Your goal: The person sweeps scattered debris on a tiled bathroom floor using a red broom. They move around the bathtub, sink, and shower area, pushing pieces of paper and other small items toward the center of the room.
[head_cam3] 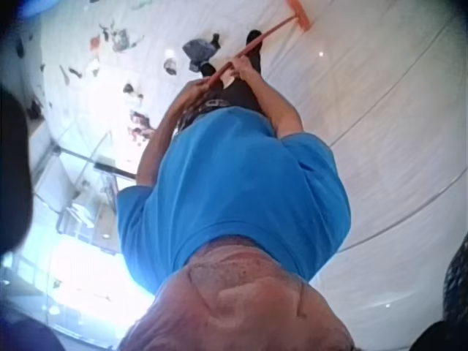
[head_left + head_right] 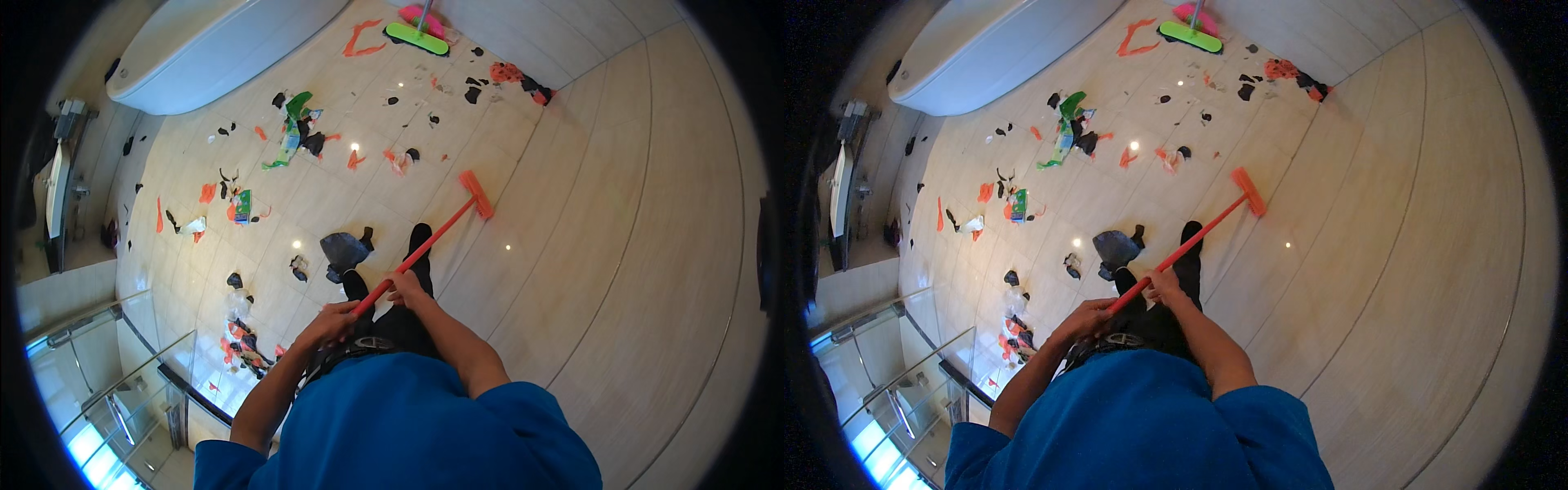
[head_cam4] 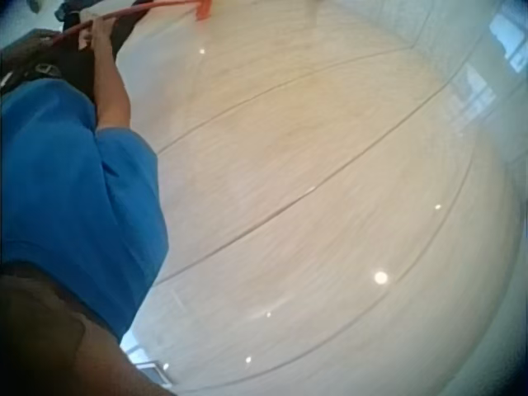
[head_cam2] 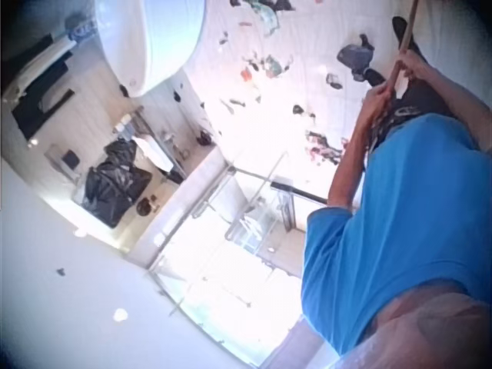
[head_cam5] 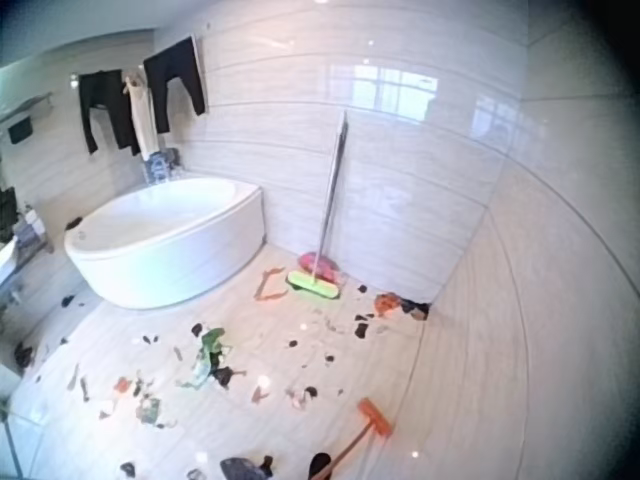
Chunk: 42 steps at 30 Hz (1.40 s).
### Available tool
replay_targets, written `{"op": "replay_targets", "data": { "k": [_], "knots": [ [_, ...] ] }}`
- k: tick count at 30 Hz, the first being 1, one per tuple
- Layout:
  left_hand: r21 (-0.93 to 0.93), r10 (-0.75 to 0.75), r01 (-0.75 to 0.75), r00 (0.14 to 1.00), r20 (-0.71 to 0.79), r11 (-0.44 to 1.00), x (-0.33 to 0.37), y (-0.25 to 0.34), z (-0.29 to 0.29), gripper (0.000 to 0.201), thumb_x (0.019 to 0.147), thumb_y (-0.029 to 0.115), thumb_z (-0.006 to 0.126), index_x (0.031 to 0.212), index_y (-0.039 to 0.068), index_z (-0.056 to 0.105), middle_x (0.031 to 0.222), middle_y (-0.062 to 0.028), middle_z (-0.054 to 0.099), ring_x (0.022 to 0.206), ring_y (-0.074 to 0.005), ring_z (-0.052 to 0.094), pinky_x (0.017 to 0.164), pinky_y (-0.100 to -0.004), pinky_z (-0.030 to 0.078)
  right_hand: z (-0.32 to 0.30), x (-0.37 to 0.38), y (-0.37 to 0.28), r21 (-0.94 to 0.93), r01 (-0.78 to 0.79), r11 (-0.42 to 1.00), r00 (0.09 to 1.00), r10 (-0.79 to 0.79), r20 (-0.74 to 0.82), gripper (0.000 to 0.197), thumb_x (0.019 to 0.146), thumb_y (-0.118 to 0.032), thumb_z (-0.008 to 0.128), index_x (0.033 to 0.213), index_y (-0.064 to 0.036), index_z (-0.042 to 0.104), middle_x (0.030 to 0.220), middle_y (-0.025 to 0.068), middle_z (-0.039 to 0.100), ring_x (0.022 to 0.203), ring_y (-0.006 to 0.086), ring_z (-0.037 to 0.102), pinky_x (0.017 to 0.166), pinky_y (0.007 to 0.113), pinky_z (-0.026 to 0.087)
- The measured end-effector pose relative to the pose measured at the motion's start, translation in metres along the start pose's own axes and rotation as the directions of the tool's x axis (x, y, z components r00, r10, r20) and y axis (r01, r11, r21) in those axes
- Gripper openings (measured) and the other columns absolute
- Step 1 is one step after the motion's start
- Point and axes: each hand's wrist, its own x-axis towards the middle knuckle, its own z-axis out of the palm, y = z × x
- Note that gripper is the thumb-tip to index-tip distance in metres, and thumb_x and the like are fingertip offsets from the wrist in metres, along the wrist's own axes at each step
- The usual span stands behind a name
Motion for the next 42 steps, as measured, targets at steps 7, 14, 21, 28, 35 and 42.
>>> {"op": "replay_targets", "data": {
  "k": [7,14,21,28,35,42],
  "knots": [
    [-0.017,0.042,-0.042,0.998,-0.048,0.999,0.067,0.094,0.047,0.042,0.085,0.02,0.042,0.126,0.011,0.042,0.057,-0.0009,0.047,0.039,-0.0071,0.042,0.03,-0.0197,0.028,-0.084,0.03,-0.076,0.025,0.088,0.996,0.992,-0.085,-0.097,0.028,0.068,-0.03,0.062,0.069,-0.0035,0.055,0.062,0.0081,0.055,0.044,0.0189,0.053,0.036,0.03,0.04],
    [-0.037,0.078,-0.08,0.995,-0.059,0.996,0.105,0.145,0.074,0.042,0.087,0.025,0.043,0.127,0.009,0.04,0.059,-0.0015,0.048,0.04,-0.0071,0.041,0.032,-0.0192,0.03,-0.142,0.043,-0.128,-0.046,0.087,0.995,0.983,-0.093,-0.159,0.03,0.067,-0.031,0.063,0.071,-0.0025,0.055,0.066,0.0093,0.057,0.043,0.0193,0.053,0.037,0.03,0.04],
    [0.065,0.064,-0.061,0.997,-0.041,0.996,0.08,0.104,0.046,0.036,0.085,0.023,0.041,0.119,0.011,0.047,0.056,-0.0018,0.047,0.037,-0.0077,0.042,0.03,-0.0206,0.03,-0.09,0.025,-0.089,-0.008,0.105,0.994,0.99,-0.105,-0.099,0.028,0.07,-0.034,0.06,0.071,-0.0066,0.054,0.062,0.0068,0.054,0.047,0.0187,0.054,0.039,0.029,0.041],
    [0.042,0.01,-0.008,0.999,-0.033,0.999,0.007,-0.007,-0.01,0.041,0.084,0.021,0.046,0.125,0.013,0.045,0.055,0.0005,0.046,0.041,-0.0078,0.041,0.034,-0.021,0.03,0.014,0.004,0.004,-0.033,0.009,0.999,1.0,-0.009,-0.013,0.034,0.072,-0.038,0.057,0.079,-0.0044,0.053,0.061,0.0082,0.052,0.042,0.0176,0.051,0.036,0.029,0.04],
    [0.047,-0.088,0.093,0.991,-0.103,0.995,-0.065,-0.032,-0.037,0.041,0.082,0.016,0.047,0.123,0.012,0.047,0.055,0.001,0.046,0.041,-0.0073,0.041,0.034,-0.0197,0.028,0.055,-0.022,0.024,-0.281,-0.15,0.948,0.933,0.23,0.277,0.061,0.072,-0.055,0.056,0.1,-0.0017,0.05,0.081,0.0136,0.053,0.049,0.0176,0.054,0.041,0.028,0.043],
    [0.007,-0.089,0.09,0.993,-0.076,0.996,-0.036,0.009,-0.011,0.042,0.083,0.017,0.046,0.124,0.011,0.045,0.055,0.0007,0.045,0.039,-0.0077,0.04,0.033,-0.0205,0.028,0.017,-0.002,0.005,-0.155,-0.137,0.978,0.964,0.168,0.205,0.047,0.071,-0.047,0.059,0.088,-0.0041,0.055,0.074,0.0103,0.054,0.049,0.0183,0.054,0.043,0.03,0.043]
  ]
}}
